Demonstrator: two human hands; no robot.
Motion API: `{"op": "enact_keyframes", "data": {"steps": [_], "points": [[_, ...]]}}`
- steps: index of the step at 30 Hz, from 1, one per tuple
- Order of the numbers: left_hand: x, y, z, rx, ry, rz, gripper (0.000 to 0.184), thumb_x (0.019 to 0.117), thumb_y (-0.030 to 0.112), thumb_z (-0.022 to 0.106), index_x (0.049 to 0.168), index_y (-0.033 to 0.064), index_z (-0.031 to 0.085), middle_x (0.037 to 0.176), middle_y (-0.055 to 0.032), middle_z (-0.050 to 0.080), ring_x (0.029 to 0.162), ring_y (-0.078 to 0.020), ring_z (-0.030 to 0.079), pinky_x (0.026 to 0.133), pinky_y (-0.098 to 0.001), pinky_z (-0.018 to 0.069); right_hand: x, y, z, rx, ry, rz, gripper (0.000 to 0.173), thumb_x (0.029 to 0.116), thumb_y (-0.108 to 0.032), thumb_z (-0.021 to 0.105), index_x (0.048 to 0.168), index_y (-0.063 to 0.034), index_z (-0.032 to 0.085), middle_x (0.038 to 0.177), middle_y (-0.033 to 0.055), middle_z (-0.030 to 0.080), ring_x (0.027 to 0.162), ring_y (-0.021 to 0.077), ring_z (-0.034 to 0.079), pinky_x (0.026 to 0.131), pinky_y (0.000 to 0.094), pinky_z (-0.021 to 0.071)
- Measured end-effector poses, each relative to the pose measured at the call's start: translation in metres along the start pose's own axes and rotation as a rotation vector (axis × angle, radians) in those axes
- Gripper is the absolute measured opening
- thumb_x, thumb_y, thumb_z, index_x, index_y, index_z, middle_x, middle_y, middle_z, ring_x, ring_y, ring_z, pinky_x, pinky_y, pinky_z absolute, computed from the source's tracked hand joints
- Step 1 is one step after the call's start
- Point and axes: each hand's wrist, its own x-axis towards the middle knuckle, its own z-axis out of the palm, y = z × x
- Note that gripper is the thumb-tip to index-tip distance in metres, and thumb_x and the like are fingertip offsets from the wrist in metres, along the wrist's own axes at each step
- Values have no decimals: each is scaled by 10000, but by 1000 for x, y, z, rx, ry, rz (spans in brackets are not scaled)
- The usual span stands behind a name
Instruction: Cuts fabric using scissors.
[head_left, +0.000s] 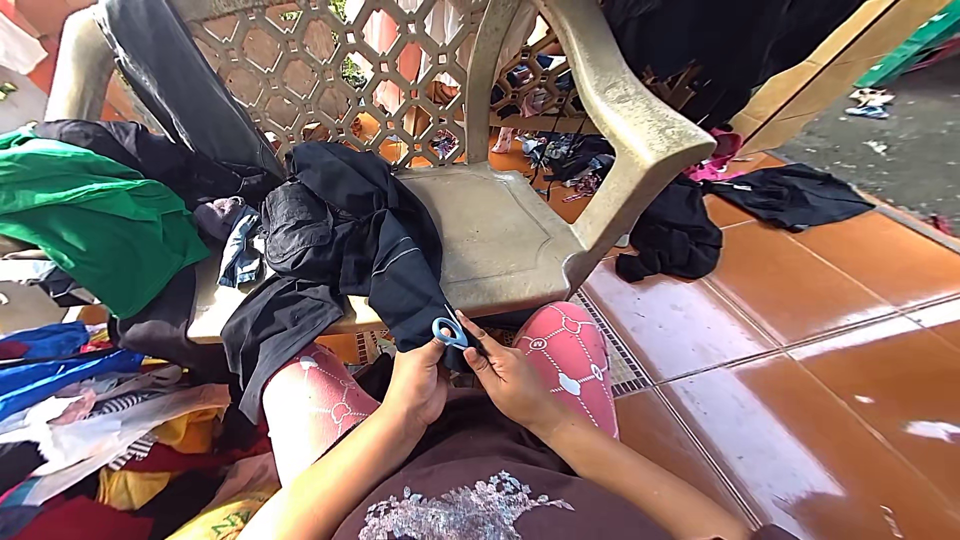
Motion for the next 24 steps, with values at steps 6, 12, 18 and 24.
{"op": "enact_keyframes", "data": {"steps": [6, 12, 18, 24], "points": [[5, 10, -13, -12, 123, -43, 120, 1029, -42, 478, 1119, 26, 518, 896, -89, 662, 723, -137, 661, 696, -280, 583, 14, 23, -32, 241, 154, 328, 471, 1101, -260, 388, 1449, 36, 502, 887, 6, 621, 571, -43, 398, 553, 145, 376], [28, 9, -25, -31, 108, -465, 212, 1039, 121, 348, 999, 53, 544, 795, -102, 625, 643, -175, 623, 619, -302, 555, 11, 10, -32, 315, 84, 187, 466, 1097, -222, 402, 1456, 62, 485, 1087, 46, 682, 611, -92, 441, 581, 100, 410], [36, 0, -7, -330, 189, -388, 181, 1012, 117, 315, 1032, 91, 492, 914, -111, 619, 817, -214, 654, 699, -364, 568, -4, 13, -23, 328, 31, 144, 489, 1094, -246, 393, 1471, 56, 471, 1150, 62, 676, 630, -92, 460, 607, 105, 433], [27, -15, -25, -492, -250, -510, 464, 1094, 423, 329, 1160, 56, 606, 1089, -154, 712, 1006, -255, 717, 835, -380, 610, -9, 11, -20, 347, 66, 71, 511, 1089, -274, 419, 1457, 76, 478, 1210, 81, 669, 661, -107, 485, 616, 91, 444]]}}
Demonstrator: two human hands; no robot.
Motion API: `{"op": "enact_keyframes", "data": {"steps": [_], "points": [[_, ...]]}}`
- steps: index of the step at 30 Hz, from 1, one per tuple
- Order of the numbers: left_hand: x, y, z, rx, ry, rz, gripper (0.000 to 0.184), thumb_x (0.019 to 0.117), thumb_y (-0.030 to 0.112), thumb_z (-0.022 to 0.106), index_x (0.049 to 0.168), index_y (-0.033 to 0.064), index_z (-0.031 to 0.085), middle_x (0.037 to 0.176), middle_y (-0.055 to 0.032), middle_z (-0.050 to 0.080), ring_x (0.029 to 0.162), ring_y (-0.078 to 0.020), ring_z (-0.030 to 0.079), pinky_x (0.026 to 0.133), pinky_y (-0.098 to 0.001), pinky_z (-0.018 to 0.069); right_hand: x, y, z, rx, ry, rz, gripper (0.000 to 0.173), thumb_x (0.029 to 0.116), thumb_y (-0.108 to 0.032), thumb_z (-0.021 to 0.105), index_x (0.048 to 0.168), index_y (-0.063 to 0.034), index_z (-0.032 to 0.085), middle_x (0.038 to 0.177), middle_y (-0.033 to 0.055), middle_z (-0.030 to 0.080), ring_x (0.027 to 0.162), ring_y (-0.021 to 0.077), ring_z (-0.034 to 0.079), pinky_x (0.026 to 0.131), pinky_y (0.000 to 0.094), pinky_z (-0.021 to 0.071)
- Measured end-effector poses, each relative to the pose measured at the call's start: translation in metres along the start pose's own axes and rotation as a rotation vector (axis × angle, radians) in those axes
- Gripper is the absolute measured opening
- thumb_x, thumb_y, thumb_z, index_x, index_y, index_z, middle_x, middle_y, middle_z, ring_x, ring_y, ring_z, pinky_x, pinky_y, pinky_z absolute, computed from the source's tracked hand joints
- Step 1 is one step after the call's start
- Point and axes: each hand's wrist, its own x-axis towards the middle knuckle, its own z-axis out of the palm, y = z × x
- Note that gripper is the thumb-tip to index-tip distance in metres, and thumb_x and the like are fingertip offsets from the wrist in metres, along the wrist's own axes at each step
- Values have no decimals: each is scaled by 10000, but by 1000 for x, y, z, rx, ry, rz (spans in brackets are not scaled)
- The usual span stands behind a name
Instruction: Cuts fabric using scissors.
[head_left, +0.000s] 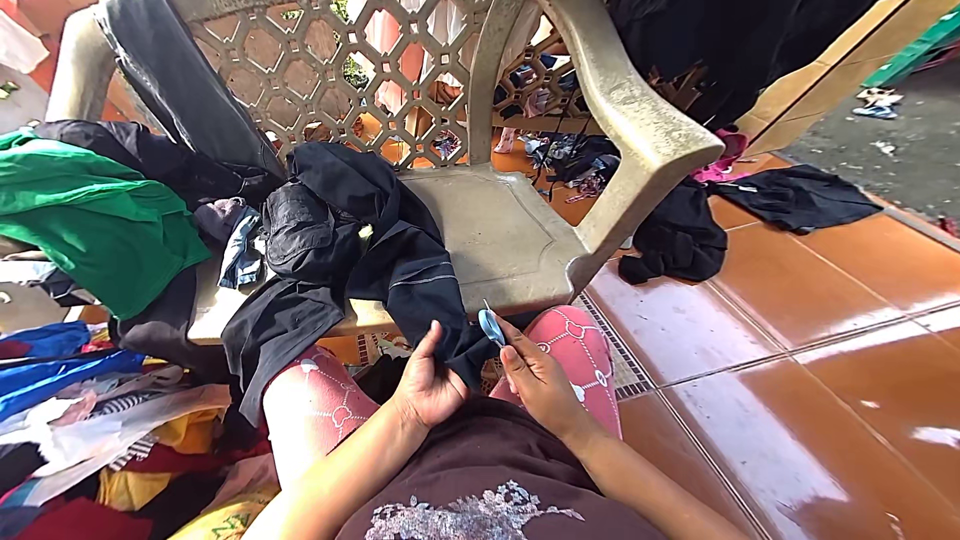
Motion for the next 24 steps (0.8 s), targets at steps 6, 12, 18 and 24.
{"op": "enact_keyframes", "data": {"steps": [6, 12, 18, 24], "points": [[-5, 5, 6, 280, 86, 135, 240, 1091, 180, 403, 1130, 73, 614, 988, -122, 734, 916, -219, 731, 828, -371, 608, -4, 1, 2, -44, 8, -82, 525, 1096, -300, 402, 1446, 81, 492, 1239, 88, 675, 676, -119, 493, 626, 80, 444], [-10, -1, 23, 391, 338, 239, 264, 1097, 222, 446, 1149, 8, 592, 981, -136, 711, 912, -221, 712, 836, -388, 597, -5, 0, 1, -56, 9, -86, 519, 1094, -303, 410, 1445, 68, 504, 1241, 93, 679, 678, -110, 505, 621, 85, 449], [-13, -3, 24, 349, 268, 237, 207, 1085, 168, 461, 1123, 13, 594, 976, -140, 715, 909, -222, 717, 833, -386, 602, -5, -3, -1, -5, 54, -78, 519, 1092, -274, 412, 1448, 98, 474, 1271, 104, 656, 677, -119, 484, 624, 84, 445], [-13, 1, 22, 313, 81, 80, 406, 1119, 328, 326, 1142, 40, 611, 1022, -144, 729, 962, -233, 726, 857, -382, 604, -6, -2, -1, -4, 79, -146, 577, 1101, -342, 400, 1437, 122, 468, 1253, 100, 665, 694, -132, 493, 635, 79, 452]]}}
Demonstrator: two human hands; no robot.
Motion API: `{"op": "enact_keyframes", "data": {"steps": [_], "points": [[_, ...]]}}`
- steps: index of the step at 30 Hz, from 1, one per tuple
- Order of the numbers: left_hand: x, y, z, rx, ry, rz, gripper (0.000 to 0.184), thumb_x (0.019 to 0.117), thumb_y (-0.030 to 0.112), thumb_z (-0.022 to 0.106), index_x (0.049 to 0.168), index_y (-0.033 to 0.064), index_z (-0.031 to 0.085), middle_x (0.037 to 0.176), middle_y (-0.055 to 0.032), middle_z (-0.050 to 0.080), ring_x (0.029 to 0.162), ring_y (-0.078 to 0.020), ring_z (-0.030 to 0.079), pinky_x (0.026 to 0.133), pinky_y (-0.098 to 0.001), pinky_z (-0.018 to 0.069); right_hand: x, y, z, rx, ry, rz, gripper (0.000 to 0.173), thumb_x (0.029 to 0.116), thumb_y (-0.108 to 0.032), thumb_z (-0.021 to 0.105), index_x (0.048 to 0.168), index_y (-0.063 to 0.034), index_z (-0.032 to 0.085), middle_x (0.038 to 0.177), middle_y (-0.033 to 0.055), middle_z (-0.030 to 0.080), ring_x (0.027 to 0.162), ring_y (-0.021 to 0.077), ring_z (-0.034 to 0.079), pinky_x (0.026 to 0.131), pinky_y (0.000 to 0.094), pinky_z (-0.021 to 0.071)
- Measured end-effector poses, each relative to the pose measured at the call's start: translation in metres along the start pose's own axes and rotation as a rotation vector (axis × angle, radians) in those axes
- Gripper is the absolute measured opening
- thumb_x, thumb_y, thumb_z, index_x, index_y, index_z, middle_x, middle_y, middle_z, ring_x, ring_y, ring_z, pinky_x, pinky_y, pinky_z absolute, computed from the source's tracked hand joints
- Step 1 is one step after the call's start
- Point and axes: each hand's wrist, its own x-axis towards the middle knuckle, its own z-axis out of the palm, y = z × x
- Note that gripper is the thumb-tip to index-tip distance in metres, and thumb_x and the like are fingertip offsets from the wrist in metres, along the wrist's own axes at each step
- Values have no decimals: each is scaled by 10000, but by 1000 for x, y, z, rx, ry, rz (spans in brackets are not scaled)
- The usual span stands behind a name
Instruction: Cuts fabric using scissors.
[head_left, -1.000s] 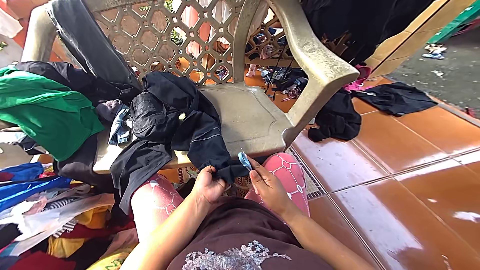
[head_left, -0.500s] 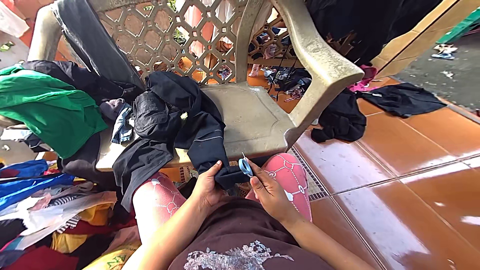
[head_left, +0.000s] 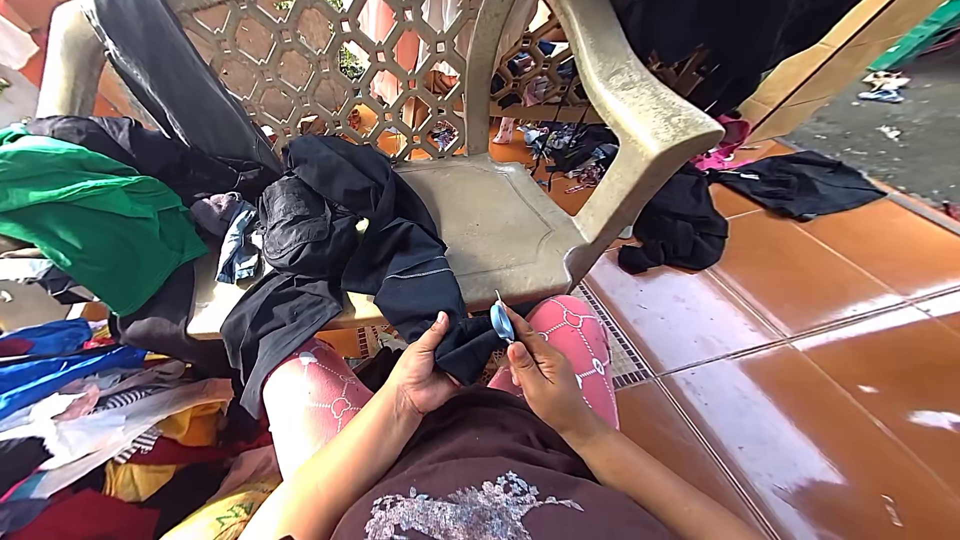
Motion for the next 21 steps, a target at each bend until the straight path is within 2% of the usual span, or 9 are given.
{"op": "enact_keyframes", "data": {"steps": [2, 4, 6, 9, 10, 12, 13, 17, 21], "points": [[0, 1, -1, 45, -45, 29, 284, 1101, 205, 383, 1119, 44, 617, 1015, -137, 734, 957, -229, 728, 859, -386, 603, 0, 0, 0, -6, 15, -7, 588, 1102, -363, 398, 1433, 118, 474, 1154, 63, 686, 680, -130, 492, 630, 81, 456], [0, 3, 1, 152, -28, 122, 154, 1019, 41, 492, 1106, 32, 618, 997, -129, 734, 943, -223, 724, 869, -399, 597, 0, 2, -1, -9, 26, 2, 594, 1102, -370, 399, 1427, 120, 479, 1107, 46, 690, 665, -127, 488, 618, 84, 458], [-1, 8, 3, 238, -36, 214, 168, 964, -23, 539, 1111, 27, 605, 994, -117, 732, 936, -214, 723, 875, -405, 598, -1, 3, -2, -16, 34, 10, 587, 1102, -368, 395, 1428, 113, 483, 1118, 42, 690, 663, -131, 482, 612, 80, 454], [-1, 13, 8, 242, -24, 301, 179, 959, -49, 539, 1116, 21, 587, 985, -118, 729, 922, -216, 726, 870, -409, 604, -2, 5, -4, -8, 16, 12, 611, 1100, -370, 408, 1491, 100, 408, 1199, 63, 679, 662, -120, 485, 598, 91, 455], [0, 13, 9, 258, -11, 320, 176, 970, -44, 534, 1130, 16, 579, 989, -119, 727, 921, -213, 725, 868, -404, 604, -2, 4, -4, -13, 2, 15, 673, 1087, -389, 433, 1528, 108, 325, 1116, 48, 675, 639, -104, 479, 581, 104, 455], [1, 14, 11, 308, 24, 339, 170, 998, -22, 524, 1162, 5, 560, 997, -114, 718, 926, -202, 718, 868, -389, 603, -2, 0, -3, -64, -48, 20, 861, 1050, -482, 472, 1552, 142, 156, 771, -33, 581, 572, -65, 479, 549, 145, 473], [1, 14, 12, 330, 37, 346, 154, 1005, -12, 524, 1151, 2, 569, 979, -110, 723, 910, -192, 721, 855, -375, 607, -2, -3, -3, -81, -86, 13, 928, 1039, -520, 486, 1552, 150, 103, 710, -36, 574, 563, -46, 502, 550, 174, 498], [-3, 9, 13, 403, 14, 327, 124, 1013, 33, 528, 1107, 9, 606, 928, -80, 737, 867, -154, 726, 840, -337, 607, 4, -13, 0, -236, -213, -20, 982, 1011, -531, 528, 1554, 161, 92, 633, -12, 553, 516, 48, 506, 509, 275, 510], [-6, 6, 17, 402, 24, 305, 125, 1015, 34, 493, 1025, 19, 617, 861, -68, 726, 801, -134, 716, 790, -307, 605, 16, -12, -1, -198, -267, 99, 1005, 998, -510, 566, 1571, 135, 51, 629, -17, 543, 524, 59, 518, 536, 304, 531]]}}
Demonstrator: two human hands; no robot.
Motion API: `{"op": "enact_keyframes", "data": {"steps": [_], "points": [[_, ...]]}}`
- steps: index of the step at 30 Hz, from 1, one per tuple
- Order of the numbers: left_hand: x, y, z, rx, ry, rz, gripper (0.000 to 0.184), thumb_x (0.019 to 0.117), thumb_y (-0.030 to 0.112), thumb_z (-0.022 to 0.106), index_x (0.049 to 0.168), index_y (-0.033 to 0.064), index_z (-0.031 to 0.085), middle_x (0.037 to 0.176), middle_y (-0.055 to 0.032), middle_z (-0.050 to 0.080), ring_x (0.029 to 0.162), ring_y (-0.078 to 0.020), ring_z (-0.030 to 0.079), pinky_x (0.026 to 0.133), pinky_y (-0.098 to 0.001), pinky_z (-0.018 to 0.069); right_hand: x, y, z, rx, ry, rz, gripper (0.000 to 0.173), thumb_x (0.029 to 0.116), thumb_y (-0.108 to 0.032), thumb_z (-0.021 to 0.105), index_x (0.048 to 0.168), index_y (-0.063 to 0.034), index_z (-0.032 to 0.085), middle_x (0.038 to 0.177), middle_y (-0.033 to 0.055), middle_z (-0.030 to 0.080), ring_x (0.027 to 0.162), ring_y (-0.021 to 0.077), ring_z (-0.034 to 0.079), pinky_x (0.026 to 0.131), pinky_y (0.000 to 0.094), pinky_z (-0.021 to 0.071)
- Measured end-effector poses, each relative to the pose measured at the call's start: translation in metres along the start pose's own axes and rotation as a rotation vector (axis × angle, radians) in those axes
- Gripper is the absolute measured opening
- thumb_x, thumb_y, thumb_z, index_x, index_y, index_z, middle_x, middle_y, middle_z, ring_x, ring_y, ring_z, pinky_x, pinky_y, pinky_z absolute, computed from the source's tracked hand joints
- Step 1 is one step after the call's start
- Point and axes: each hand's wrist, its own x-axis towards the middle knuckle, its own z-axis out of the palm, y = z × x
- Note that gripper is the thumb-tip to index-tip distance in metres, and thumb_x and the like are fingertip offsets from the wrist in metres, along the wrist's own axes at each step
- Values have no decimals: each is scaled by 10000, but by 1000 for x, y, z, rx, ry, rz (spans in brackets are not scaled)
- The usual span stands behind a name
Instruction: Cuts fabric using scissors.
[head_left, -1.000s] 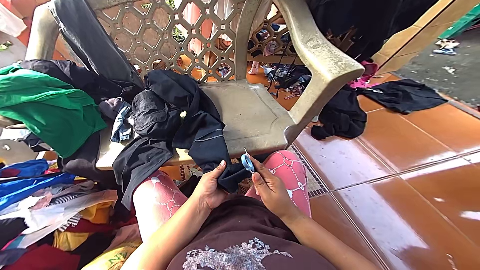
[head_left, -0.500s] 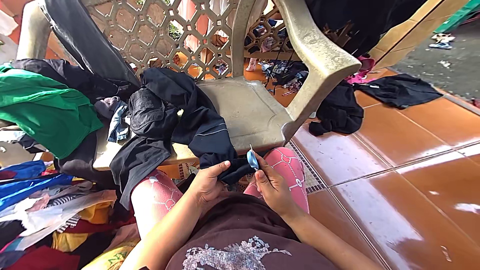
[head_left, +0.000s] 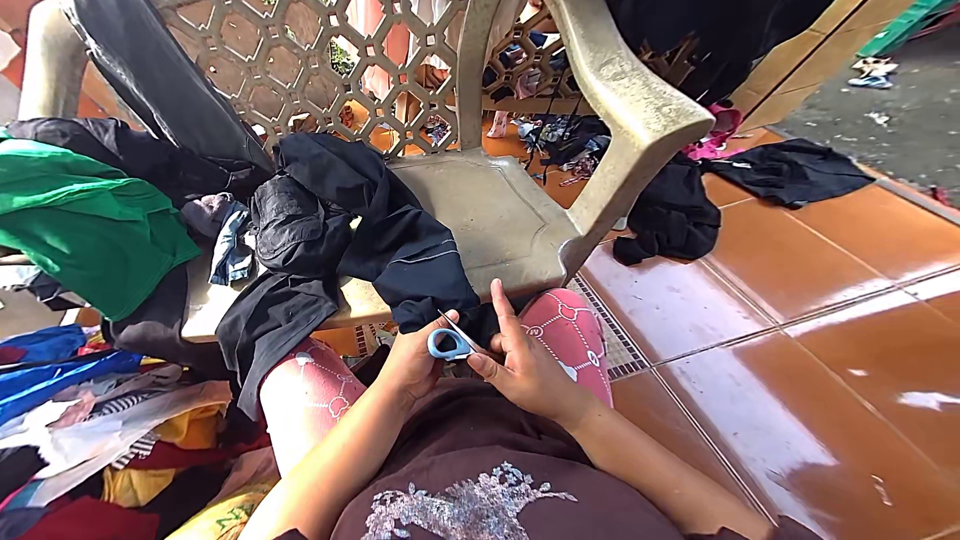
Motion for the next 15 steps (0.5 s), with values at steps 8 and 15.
{"op": "enact_keyframes", "data": {"steps": [8, 15], "points": [[1, -1, 0, -59, 22, 14, 184, 1026, 31, 433, 1025, 21, 616, 889, -85, 725, 835, -150, 717, 804, -331, 604, 0, 7, -4, 127, -59, 26, 803, 1025, -466, 534, 1600, 15, 246, 637, -39, 545, 524, 13, 488, 532, 230, 494], [1, 0, 1, -63, 51, 1, 207, 1073, 91, 410, 1108, 5, 595, 951, -110, 718, 895, -175, 714, 851, -359, 596, -6, 12, 2, -136, 118, -158, 541, 1067, -469, 464, 1457, -112, 581, 853, 92, 739, 648, 152, 655, 594, 359, 552]]}}
